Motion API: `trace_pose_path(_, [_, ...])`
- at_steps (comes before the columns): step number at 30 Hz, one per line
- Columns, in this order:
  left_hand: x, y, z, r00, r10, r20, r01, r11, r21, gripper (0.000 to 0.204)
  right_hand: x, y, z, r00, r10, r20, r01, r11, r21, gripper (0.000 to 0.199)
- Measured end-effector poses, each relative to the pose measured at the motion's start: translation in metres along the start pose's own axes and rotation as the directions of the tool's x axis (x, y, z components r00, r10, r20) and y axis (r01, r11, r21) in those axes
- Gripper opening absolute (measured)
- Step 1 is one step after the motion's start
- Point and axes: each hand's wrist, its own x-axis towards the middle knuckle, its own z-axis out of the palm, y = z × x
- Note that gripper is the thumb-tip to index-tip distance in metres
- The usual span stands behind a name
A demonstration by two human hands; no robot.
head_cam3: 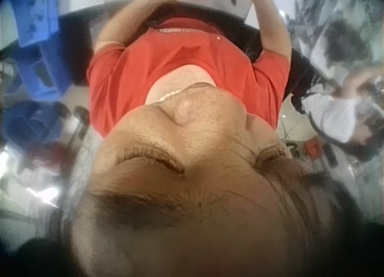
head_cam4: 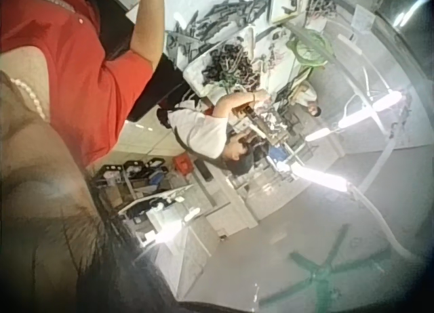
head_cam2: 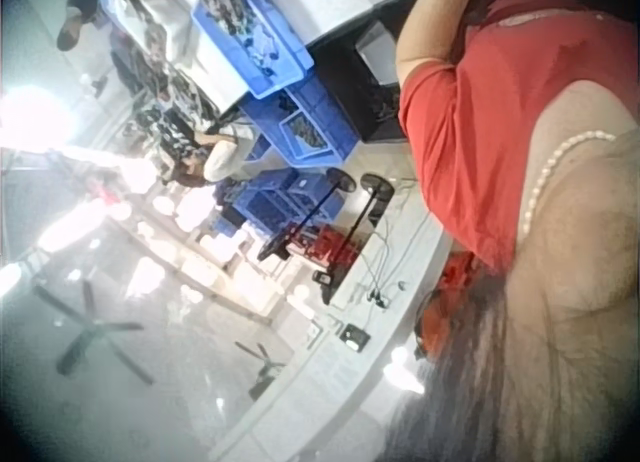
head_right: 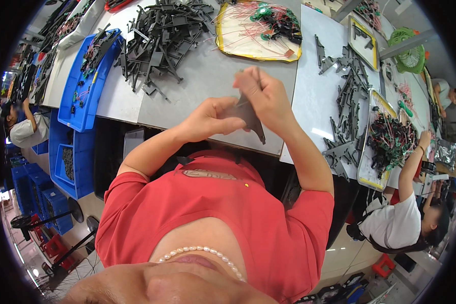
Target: The recorder is assembling small electronic components by connecting wires to plastic parts at a workshop table.
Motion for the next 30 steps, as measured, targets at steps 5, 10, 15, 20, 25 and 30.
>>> trace_pose_path(5, [0.004,-0.007,-0.014,0.995,-0.015,0.095,0.017,1.000,-0.021,0.023,0.006,0.015,-0.001,0.996,0.088,-0.026,-0.071,0.920,0.384,0.036])
trace_pose_path(10, [0.003,-0.004,-0.015,0.997,0.070,-0.016,-0.068,0.992,0.111,0.027,0.006,0.014,0.008,0.937,0.344,-0.059,-0.225,0.724,0.652,0.041])
trace_pose_path(15, [0.001,-0.001,-0.025,0.999,-0.039,-0.012,0.039,0.999,0.001,0.028,-0.005,0.024,-0.004,0.947,0.207,0.248,-0.311,0.792,0.525,0.037])
trace_pose_path(20, [-0.002,0.004,-0.020,0.994,-0.091,-0.055,0.098,0.986,0.138,0.023,-0.006,0.018,-0.001,0.953,0.240,0.183,-0.300,0.809,0.505,0.035])
trace_pose_path(25, [-0.001,-0.007,-0.014,0.754,0.657,-0.007,-0.253,0.300,0.920,0.004,-0.004,0.024,0.001,0.960,0.271,0.075,-0.270,0.817,0.510,0.033])
trace_pose_path(30, [-0.003,0.000,-0.012,0.661,0.711,0.240,-0.196,-0.145,0.970,0.008,-0.005,0.027,0.004,0.970,0.243,0.017,-0.223,0.858,0.462,0.032])
